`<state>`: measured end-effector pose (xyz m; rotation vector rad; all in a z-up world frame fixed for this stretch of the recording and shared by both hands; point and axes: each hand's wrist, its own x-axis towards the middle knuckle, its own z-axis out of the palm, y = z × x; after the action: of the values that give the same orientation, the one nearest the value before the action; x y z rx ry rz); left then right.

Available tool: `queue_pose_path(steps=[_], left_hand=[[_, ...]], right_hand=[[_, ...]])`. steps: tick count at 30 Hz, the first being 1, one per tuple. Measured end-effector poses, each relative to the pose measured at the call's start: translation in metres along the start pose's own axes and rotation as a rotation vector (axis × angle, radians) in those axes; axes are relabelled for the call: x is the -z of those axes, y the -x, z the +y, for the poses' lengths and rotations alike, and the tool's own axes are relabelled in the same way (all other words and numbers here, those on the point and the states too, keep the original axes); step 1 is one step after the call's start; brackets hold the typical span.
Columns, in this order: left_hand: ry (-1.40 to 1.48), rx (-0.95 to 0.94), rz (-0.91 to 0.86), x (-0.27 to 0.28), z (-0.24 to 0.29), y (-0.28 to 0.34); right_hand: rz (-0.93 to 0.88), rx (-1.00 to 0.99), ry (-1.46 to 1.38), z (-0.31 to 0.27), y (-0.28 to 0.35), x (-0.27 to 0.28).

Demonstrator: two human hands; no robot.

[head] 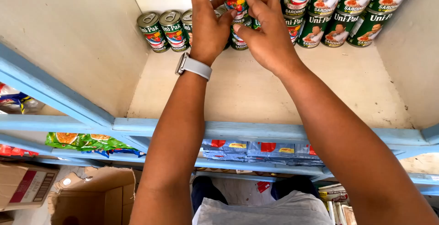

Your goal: The person stocks and organizes canned sardines on a grocery store shelf from a plastic crate.

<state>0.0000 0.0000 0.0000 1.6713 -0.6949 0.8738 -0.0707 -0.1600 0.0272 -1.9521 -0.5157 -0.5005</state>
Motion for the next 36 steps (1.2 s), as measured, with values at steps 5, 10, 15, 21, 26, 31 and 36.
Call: queue_pose_path(steps=[5,10,15,21,26,31,36], left_hand=[[-0.017,0.105,0.011,-0.004,-0.009,0.002],[0.053,0.17,-0.025,-0.003,0.0,-0.002],[0.082,0.214,-0.054,-0.003,-0.002,-0.002],[0.064,0.206,-0.074,-0.002,-0.002,-0.001],[0.058,0.199,-0.083,-0.001,-0.001,-0.001],[0.077,0.199,-0.092,-0.001,-0.008,0.001],[-0.044,0.178,-0.155,0.002,-0.002,0.0]], right_hand=[[-0.005,0.122,0.038,0.019,0.001,-0.013],[-0.039,0.043,0.055,0.016,0.001,-0.016],[-0.08,0.023,-0.007,0.019,-0.002,-0.017],[-0.136,-0.066,-0.225,0.02,-0.004,-0.02],[-0.141,-0.091,-0.259,0.02,-0.004,-0.019],[-0.138,-0.104,-0.305,0.02,-0.005,-0.018],[-0.127,-0.076,-0.384,0.03,-0.006,-0.021]])
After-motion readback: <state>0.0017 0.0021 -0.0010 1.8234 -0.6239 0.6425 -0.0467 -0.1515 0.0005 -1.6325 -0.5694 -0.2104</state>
